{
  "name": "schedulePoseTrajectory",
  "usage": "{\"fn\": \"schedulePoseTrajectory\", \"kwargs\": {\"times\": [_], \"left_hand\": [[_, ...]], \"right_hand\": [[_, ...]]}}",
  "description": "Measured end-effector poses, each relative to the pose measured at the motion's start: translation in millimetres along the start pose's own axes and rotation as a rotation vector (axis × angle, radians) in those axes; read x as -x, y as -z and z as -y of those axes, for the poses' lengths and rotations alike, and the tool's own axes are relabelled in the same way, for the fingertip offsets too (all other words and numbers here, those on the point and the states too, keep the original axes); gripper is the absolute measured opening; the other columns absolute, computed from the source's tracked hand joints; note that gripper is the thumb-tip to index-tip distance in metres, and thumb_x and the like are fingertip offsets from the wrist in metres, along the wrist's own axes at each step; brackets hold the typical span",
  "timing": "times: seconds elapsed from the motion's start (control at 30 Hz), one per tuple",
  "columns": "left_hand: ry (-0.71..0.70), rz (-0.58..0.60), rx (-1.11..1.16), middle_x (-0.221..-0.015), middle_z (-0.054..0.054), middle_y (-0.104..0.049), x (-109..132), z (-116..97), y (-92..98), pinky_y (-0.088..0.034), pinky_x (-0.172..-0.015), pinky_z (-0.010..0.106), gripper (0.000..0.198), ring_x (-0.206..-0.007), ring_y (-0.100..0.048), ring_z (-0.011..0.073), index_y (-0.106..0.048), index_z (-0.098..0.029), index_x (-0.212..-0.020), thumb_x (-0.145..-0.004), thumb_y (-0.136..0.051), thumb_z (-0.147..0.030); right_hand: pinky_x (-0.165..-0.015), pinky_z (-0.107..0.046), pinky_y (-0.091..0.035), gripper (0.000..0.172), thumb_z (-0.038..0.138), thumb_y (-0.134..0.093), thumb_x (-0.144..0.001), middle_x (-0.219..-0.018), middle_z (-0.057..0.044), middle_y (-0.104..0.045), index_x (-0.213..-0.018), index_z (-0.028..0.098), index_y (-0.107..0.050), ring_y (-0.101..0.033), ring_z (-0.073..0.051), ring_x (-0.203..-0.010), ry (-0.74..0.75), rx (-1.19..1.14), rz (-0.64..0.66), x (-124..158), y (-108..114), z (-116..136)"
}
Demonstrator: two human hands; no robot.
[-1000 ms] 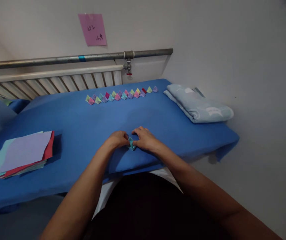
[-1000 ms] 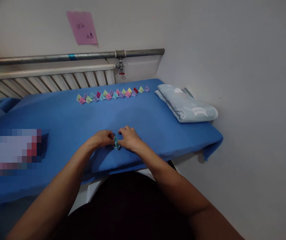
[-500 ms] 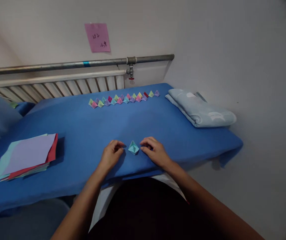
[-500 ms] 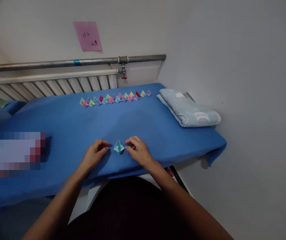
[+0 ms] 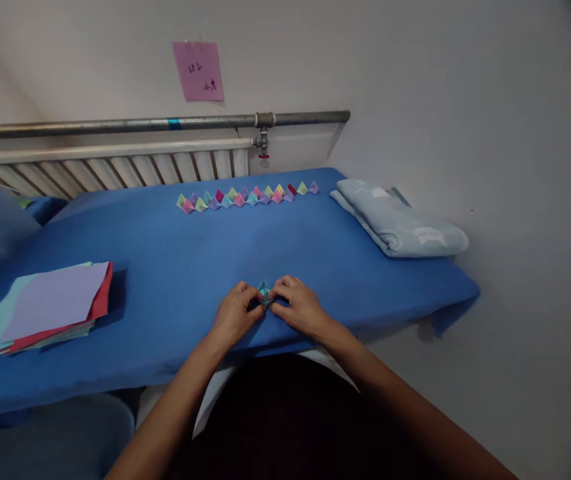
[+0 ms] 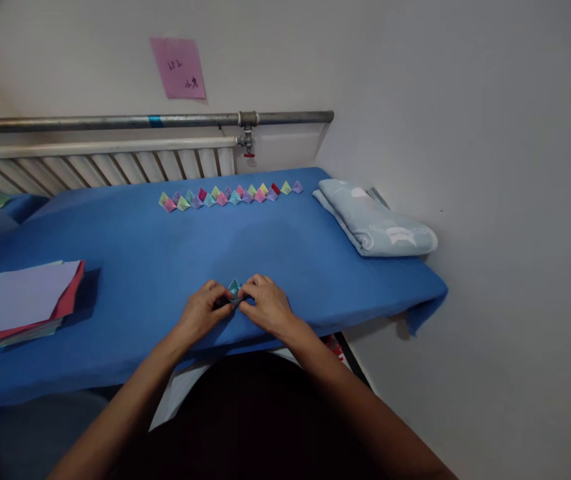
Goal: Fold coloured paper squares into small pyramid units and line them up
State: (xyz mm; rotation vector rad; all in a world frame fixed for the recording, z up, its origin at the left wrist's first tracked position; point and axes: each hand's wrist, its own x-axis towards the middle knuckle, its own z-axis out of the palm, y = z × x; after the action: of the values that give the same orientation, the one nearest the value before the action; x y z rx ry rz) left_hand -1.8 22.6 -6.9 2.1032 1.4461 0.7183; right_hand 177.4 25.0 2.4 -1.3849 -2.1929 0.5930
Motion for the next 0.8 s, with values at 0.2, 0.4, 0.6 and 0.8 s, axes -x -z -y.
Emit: {"fn": "schedulePoseTrajectory", "kwargs": {"times": [0.2,0.4,0.6,0.8], "left_hand": [[0.053,0.081,-0.082,-0.075,-0.002,-0.047,-7.1,-4.3,3.2,-0.037,-0.065,0.023,0.006,-0.067,-0.048,0.0117,-0.067,-0.019,-0.079,-0.075,-0.063,-0.016],[0.084,0.111,-0.109,-0.074,-0.001,-0.045,-10.7,-9.9,4.7,-0.037,-0.066,0.025,0.007,-0.068,-0.047,0.0132,-0.066,-0.019,-0.073,-0.073,-0.060,-0.015],[0.087,0.099,-0.117,-0.076,0.000,-0.046,-9.6,-14.3,3.4,-0.039,-0.070,0.027,0.007,-0.072,-0.049,0.0147,-0.066,-0.019,-0.075,-0.075,-0.058,-0.017],[0.051,0.080,-0.013,-0.079,-0.001,-0.052,-2.7,-6.9,10.0,-0.042,-0.066,0.024,0.018,-0.068,-0.051,0.0122,-0.066,-0.019,-0.084,-0.071,-0.058,-0.010]], "right_hand": [[-0.087,-0.032,-0.037,0.010,0.012,-0.062,-0.077,-0.088,-0.002,-0.056,-0.081,0.021,-0.066,-0.051,-0.016,-0.089,-0.003,0.041,0.076,-6.7,2.2,8.0],[-0.085,-0.031,-0.038,0.006,0.014,-0.062,-0.079,-0.088,-0.003,-0.056,-0.076,0.019,-0.065,-0.049,-0.017,-0.088,-0.057,0.053,0.101,-8.4,3.1,12.8],[-0.087,-0.033,-0.038,0.004,0.015,-0.062,-0.078,-0.091,-0.004,-0.057,-0.076,0.018,-0.064,-0.049,-0.017,-0.089,-0.080,0.042,0.067,-7.5,-0.2,12.3],[-0.082,-0.028,-0.042,0.017,0.004,-0.057,-0.071,-0.096,-0.002,-0.057,-0.079,0.019,-0.059,-0.053,-0.015,-0.091,-0.058,-0.176,-0.013,-2.3,4.9,1.2]]}}
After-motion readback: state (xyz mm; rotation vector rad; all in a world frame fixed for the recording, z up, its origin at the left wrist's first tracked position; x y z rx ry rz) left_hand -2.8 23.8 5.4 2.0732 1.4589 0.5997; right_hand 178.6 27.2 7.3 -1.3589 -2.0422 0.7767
